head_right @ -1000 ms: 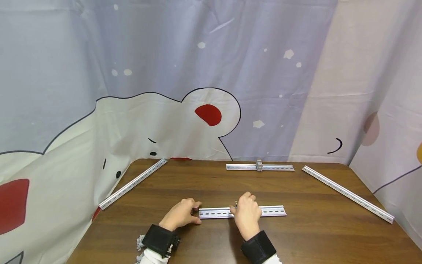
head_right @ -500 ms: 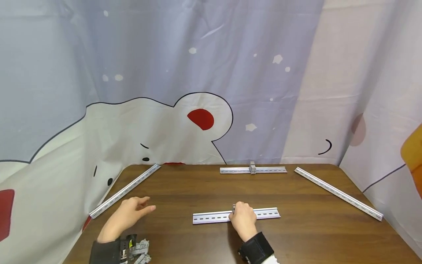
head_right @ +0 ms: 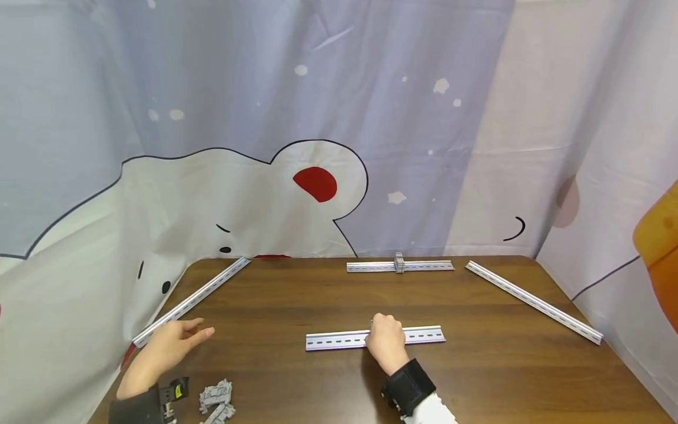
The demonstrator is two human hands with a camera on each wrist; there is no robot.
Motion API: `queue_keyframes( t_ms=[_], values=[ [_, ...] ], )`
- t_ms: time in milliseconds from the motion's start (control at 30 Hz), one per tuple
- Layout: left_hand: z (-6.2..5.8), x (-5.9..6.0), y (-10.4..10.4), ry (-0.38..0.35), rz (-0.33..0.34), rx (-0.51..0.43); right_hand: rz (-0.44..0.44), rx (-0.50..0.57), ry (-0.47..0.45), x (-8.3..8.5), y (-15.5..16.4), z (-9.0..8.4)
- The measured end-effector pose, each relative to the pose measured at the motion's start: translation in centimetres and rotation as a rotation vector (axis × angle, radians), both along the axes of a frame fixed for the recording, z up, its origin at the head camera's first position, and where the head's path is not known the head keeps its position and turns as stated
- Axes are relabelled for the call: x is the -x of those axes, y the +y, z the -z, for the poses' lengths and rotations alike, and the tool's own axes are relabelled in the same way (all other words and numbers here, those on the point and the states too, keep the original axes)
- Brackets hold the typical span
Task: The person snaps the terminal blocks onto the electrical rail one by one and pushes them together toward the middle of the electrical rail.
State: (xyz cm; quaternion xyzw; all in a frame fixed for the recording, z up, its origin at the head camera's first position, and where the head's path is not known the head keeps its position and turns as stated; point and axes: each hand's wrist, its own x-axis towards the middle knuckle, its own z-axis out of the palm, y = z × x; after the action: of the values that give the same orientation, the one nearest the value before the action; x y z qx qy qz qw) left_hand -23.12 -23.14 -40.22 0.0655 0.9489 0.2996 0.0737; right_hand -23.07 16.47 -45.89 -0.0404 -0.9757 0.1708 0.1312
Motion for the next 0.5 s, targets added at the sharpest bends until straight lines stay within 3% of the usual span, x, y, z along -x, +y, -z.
queue_keyframes(
  t_ms=[233,500],
  values=[
    [0.2,0.4,0.3,0.003,0.001,0.010,0.045,-0.015,-0.040,2.5,3.0,-0.3],
    [0.9,0.7,-0.1,-0.013,-0.007,0.012,0.031,-0.061,-0.061,6.4,6.3,-0.4]
  ],
)
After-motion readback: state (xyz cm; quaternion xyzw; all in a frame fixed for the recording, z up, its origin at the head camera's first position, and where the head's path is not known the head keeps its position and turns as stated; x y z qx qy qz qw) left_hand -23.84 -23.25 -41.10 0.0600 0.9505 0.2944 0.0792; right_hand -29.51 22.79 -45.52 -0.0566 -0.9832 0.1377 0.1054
